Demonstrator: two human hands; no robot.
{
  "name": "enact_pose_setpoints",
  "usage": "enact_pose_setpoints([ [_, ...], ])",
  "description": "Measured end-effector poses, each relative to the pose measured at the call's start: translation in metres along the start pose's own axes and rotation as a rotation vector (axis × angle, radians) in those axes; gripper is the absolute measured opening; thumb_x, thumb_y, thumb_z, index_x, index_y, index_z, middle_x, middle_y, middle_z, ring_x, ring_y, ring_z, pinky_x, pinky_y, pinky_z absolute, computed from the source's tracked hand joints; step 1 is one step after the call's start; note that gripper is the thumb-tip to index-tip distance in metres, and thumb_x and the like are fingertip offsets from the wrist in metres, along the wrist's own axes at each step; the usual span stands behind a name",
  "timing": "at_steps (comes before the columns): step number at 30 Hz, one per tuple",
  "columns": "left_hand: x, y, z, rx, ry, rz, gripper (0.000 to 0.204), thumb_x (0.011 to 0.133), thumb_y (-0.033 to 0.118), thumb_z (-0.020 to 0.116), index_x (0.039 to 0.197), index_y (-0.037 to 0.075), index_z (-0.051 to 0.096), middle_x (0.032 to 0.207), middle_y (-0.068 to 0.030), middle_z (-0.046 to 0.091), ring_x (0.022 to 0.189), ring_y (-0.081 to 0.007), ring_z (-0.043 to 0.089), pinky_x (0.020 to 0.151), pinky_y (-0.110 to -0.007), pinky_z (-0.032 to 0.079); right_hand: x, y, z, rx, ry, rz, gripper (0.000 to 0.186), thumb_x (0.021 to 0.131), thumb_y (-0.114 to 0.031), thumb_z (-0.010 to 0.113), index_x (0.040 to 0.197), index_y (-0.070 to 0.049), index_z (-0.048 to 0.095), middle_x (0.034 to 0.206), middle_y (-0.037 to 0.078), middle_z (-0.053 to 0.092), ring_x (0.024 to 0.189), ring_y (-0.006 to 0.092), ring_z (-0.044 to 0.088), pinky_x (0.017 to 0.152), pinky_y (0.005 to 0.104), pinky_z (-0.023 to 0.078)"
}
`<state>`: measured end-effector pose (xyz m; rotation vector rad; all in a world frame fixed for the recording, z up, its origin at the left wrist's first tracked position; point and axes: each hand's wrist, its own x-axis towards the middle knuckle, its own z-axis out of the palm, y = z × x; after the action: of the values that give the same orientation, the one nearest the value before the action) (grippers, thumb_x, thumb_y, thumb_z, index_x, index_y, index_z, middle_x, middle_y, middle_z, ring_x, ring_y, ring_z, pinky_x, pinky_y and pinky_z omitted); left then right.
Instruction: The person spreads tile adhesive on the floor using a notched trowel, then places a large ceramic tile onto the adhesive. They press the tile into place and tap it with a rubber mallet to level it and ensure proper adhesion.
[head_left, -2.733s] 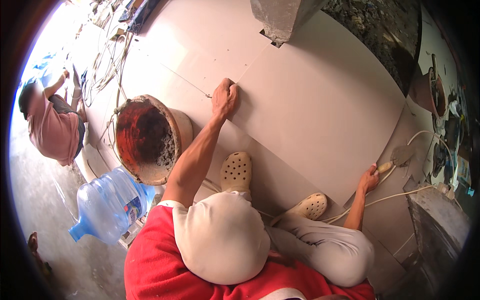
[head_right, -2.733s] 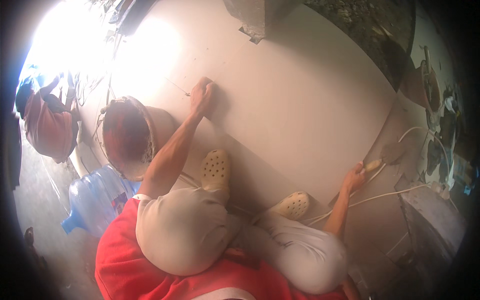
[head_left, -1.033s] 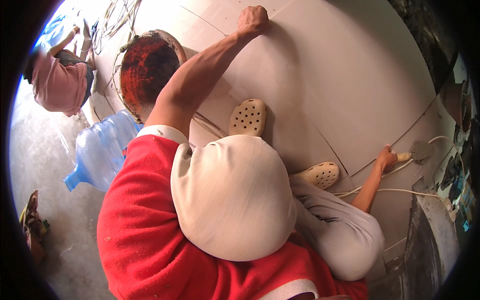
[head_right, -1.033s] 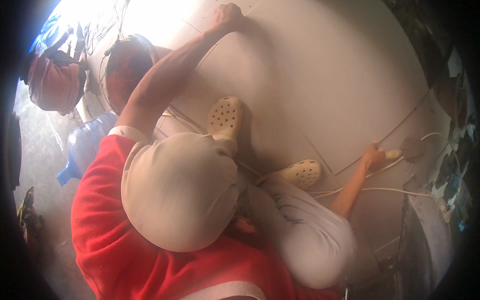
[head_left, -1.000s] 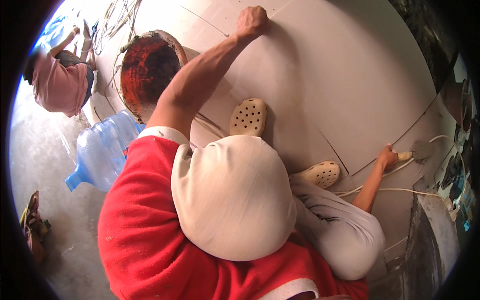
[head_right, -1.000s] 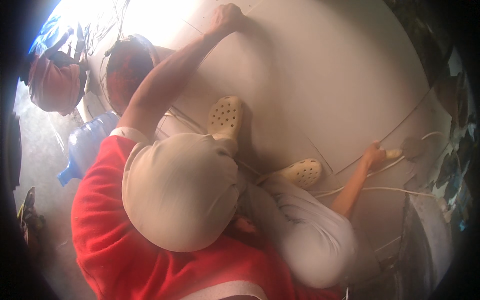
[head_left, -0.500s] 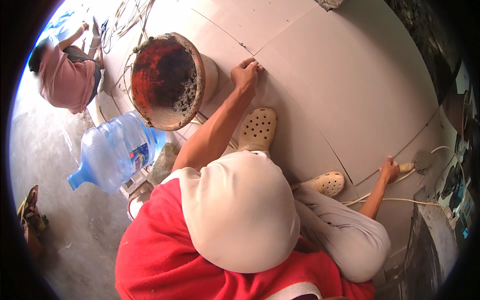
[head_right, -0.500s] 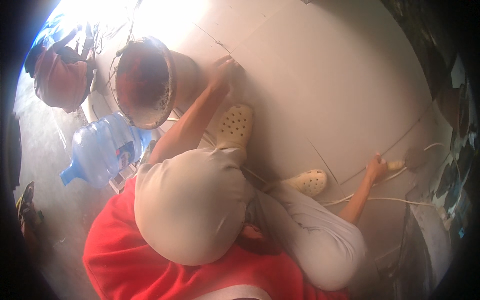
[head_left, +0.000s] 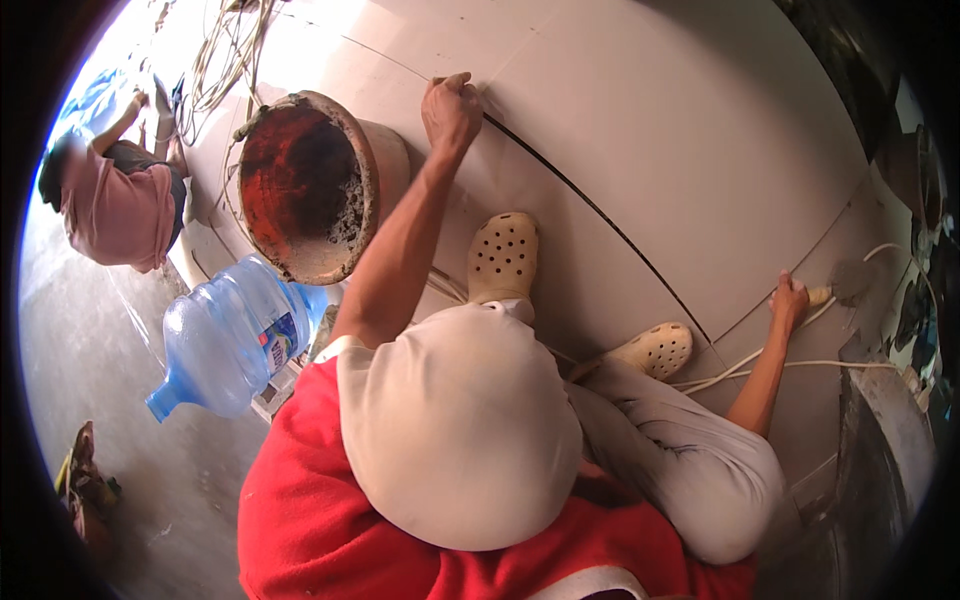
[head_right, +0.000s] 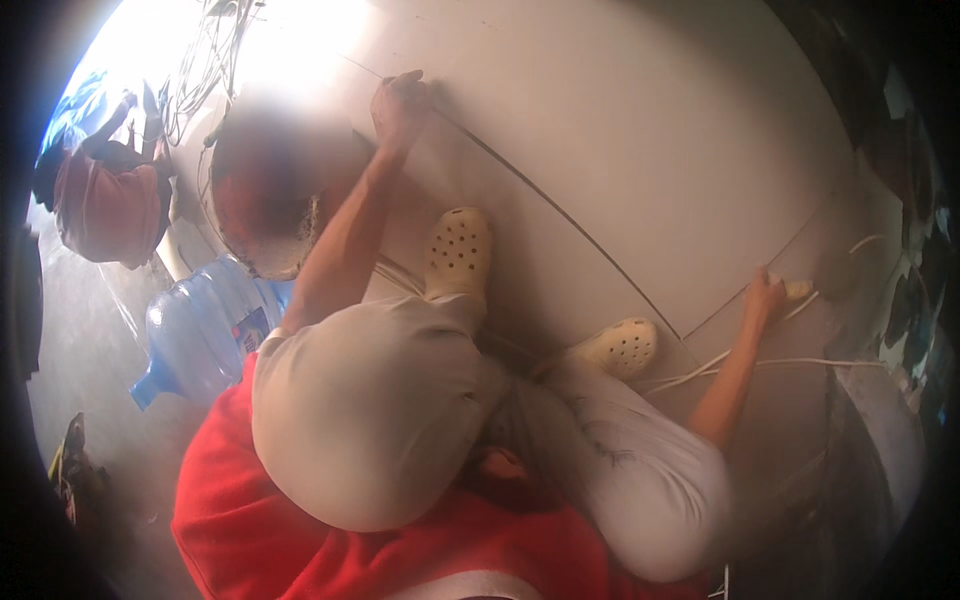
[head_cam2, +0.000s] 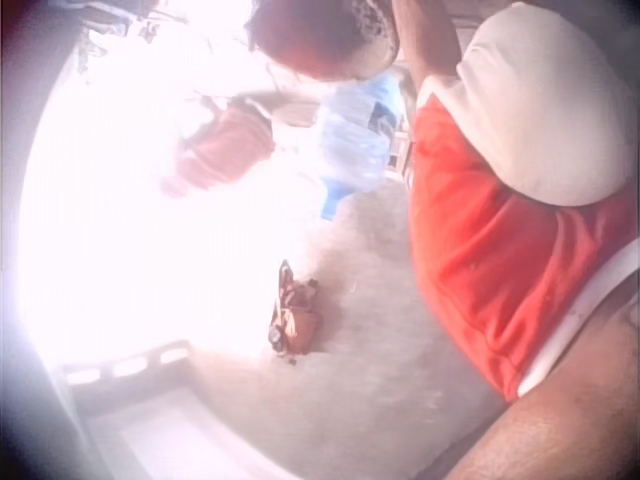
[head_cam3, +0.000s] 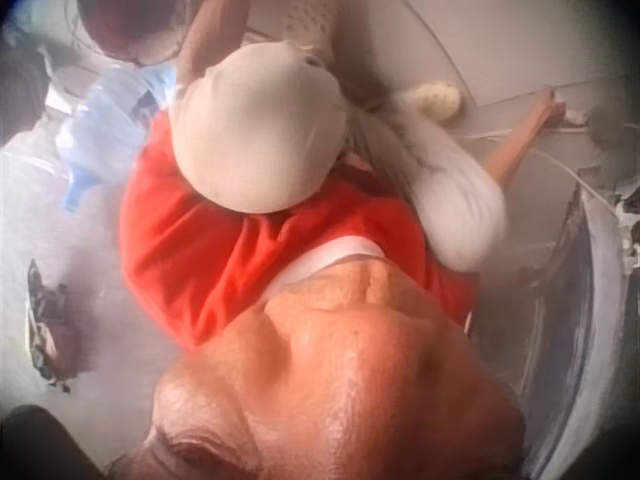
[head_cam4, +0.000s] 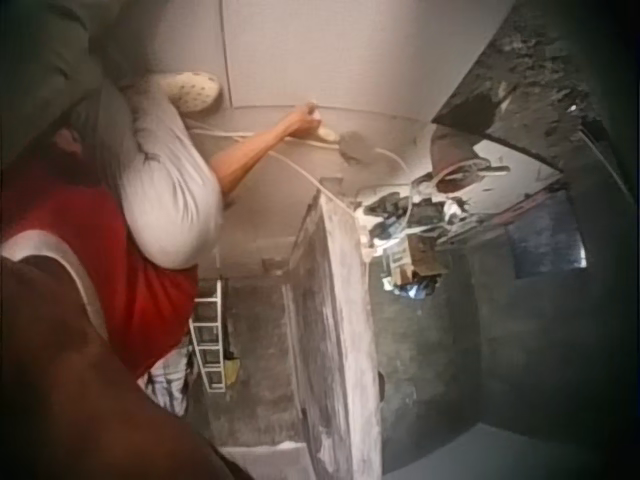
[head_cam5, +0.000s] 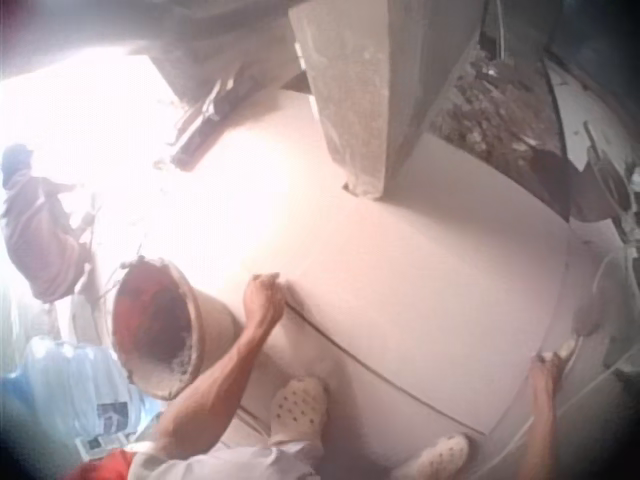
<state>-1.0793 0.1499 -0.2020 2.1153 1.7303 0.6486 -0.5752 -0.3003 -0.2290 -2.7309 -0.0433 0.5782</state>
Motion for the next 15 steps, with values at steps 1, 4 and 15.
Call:
enact_pose_setpoints([
  [1, 0.004, -0.002, 0.004, 0.028, -0.075, -0.030, 0.026, 0.090, 0.013, 0.064, 0.108, 0.008, 0.082, 0.104, -0.0191, 0.076, 0.111, -0.0339, 0.067, 0.100, -0.042, 0.052, 0.001, 0.000, 0.000, -0.006, -0.012, -0.001, 0.059, 0.100, -0.056, 0.059, 0.102, 0.000, 0.077, 0.092, 0.020, 0.076, 0.084, 0.0399, 0.073, 0.080, 0.0512, 0.056],
  [4, 0.008, -0.006, 0.011, 0.032, -0.137, -0.087, 0.026, 0.090, 0.014, 0.065, 0.109, 0.011, 0.083, 0.105, -0.0197, 0.076, 0.110, -0.0334, 0.068, 0.100, -0.042, 0.052, 0.004, -0.005, 0.003, -0.139, 0.017, -0.027, 0.056, 0.099, -0.056, 0.061, 0.101, -0.002, 0.078, 0.088, 0.015, 0.077, 0.080, 0.0339, 0.074, 0.074, 0.0482, 0.056],
  [15, 0.007, -0.009, 0.002, 0.010, -0.241, -0.104, 0.028, 0.086, 0.016, 0.063, 0.104, 0.012, 0.084, 0.100, -0.0190, 0.078, 0.096, -0.0354, 0.075, 0.096, -0.042, 0.056, 0.017, 0.005, 0.006, -0.304, 0.096, -0.062, 0.054, 0.098, -0.054, 0.069, 0.090, -0.001, 0.075, 0.076, 0.013, 0.073, 0.065, 0.0263, 0.072, 0.059, 0.0386, 0.055],
])
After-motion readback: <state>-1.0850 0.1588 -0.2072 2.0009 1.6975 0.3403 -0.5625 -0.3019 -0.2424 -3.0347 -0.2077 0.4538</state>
